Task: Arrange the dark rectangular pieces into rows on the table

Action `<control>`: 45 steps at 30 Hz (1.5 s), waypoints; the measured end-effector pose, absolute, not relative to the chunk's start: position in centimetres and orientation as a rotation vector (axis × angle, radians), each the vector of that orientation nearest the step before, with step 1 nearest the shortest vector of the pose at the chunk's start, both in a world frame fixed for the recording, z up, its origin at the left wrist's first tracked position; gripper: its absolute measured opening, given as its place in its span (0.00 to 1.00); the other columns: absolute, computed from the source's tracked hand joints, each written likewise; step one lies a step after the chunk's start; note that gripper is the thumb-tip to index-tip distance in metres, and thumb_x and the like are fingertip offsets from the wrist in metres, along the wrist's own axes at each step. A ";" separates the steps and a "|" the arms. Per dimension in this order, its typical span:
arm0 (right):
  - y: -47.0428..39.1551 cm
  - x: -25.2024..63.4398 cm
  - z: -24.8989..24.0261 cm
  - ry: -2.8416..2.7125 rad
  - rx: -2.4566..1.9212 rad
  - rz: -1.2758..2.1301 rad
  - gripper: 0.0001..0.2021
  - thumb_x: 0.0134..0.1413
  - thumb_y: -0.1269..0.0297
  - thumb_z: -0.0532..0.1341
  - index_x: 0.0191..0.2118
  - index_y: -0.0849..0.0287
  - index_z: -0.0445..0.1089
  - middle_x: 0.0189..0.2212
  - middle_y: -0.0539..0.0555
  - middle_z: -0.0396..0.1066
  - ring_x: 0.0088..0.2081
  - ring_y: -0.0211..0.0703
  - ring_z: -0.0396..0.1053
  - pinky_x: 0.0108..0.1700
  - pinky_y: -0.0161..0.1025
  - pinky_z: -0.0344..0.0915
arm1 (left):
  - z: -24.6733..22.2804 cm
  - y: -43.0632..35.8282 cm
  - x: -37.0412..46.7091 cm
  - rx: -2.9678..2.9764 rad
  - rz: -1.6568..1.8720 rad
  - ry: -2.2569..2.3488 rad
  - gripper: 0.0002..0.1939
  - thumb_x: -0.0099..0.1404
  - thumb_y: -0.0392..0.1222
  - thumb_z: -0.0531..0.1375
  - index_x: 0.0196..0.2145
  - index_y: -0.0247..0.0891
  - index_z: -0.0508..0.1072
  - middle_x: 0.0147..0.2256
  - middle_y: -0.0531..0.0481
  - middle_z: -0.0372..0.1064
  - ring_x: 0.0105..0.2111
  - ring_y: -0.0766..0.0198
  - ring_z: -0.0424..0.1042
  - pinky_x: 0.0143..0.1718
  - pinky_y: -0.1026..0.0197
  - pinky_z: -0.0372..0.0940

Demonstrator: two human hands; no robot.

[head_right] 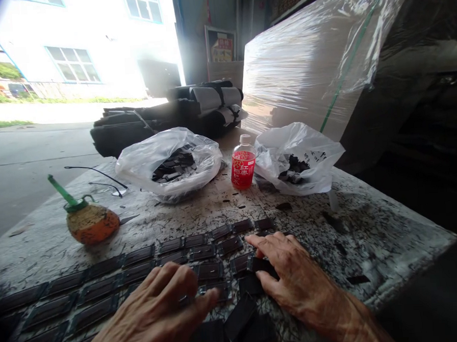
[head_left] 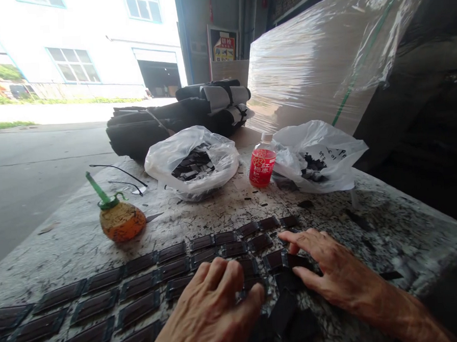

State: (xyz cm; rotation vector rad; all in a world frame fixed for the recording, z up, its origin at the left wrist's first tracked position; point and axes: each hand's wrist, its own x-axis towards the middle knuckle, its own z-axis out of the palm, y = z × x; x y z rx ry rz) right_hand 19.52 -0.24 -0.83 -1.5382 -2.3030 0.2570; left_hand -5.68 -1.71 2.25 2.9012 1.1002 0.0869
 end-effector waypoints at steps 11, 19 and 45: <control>-0.2 20.2 -1.3 -2.331 -1.524 0.209 0.29 0.45 0.77 0.56 0.56 0.53 0.61 0.41 0.51 0.70 0.44 0.44 0.66 0.51 0.48 0.57 | 0.0 1.1 -2.0 2.800 0.143 1.009 0.21 0.60 0.30 0.49 0.48 0.50 0.64 0.42 0.49 0.58 0.41 0.55 0.57 0.46 0.46 0.59; 0.3 22.1 -1.5 -2.383 -1.487 0.033 0.30 0.46 0.78 0.54 0.57 0.54 0.59 0.43 0.53 0.70 0.45 0.47 0.64 0.48 0.48 0.57 | 1.1 1.2 -1.9 2.715 0.017 1.018 0.23 0.59 0.28 0.49 0.49 0.47 0.64 0.46 0.46 0.57 0.47 0.52 0.56 0.51 0.45 0.55; 1.7 21.4 -2.0 -2.372 -1.442 -0.046 0.21 0.53 0.80 0.52 0.51 0.54 0.65 0.40 0.53 0.72 0.41 0.47 0.67 0.46 0.48 0.58 | 0.8 2.2 -1.3 2.746 0.056 0.958 0.15 0.56 0.32 0.53 0.41 0.44 0.66 0.47 0.48 0.57 0.48 0.54 0.56 0.54 0.45 0.53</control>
